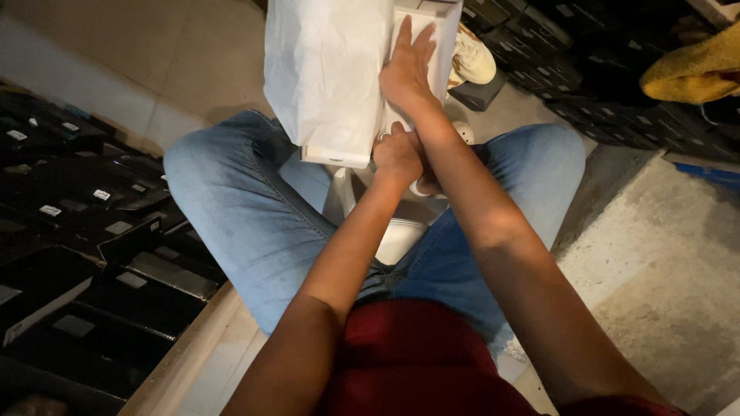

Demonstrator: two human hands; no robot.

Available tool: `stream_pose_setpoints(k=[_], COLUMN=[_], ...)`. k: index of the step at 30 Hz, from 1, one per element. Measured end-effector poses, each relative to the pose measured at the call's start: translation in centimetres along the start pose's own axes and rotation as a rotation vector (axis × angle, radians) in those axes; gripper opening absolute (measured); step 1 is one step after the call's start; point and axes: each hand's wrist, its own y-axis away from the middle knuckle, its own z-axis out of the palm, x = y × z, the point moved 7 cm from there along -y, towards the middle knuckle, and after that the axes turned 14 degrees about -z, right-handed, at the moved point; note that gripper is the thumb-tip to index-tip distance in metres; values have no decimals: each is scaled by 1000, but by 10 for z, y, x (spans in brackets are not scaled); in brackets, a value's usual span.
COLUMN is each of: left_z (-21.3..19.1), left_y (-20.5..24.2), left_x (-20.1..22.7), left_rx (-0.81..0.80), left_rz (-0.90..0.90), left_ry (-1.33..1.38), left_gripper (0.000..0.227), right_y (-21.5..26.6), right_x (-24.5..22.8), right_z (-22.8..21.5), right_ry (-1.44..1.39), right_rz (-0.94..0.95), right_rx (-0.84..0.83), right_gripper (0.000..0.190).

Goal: The person opens a shoebox, removes a white sneaker, and wipes it with a yellow cloth. The person folds the tissue paper and places it back into the box, then continues wiping the sneaker.

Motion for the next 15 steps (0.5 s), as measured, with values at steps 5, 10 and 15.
stream_pose_setpoints(k=[5, 10, 15], left_z=[-21, -8, -6], left_y=[19, 9, 11], left_x=[5, -3, -4], left_rx=[435, 57, -207], left_rz=[102, -12, -19], left_ry=[-32, 72, 78], left_gripper=[31, 68, 77], right_y=[-11, -10, -20], right_x=[10, 11, 14], right_z=[0, 3, 3], right_ry=[140, 282, 510], right_rz=[-70, -113, -183], right_rx=[26, -73, -17], right_gripper=[73, 67, 68])
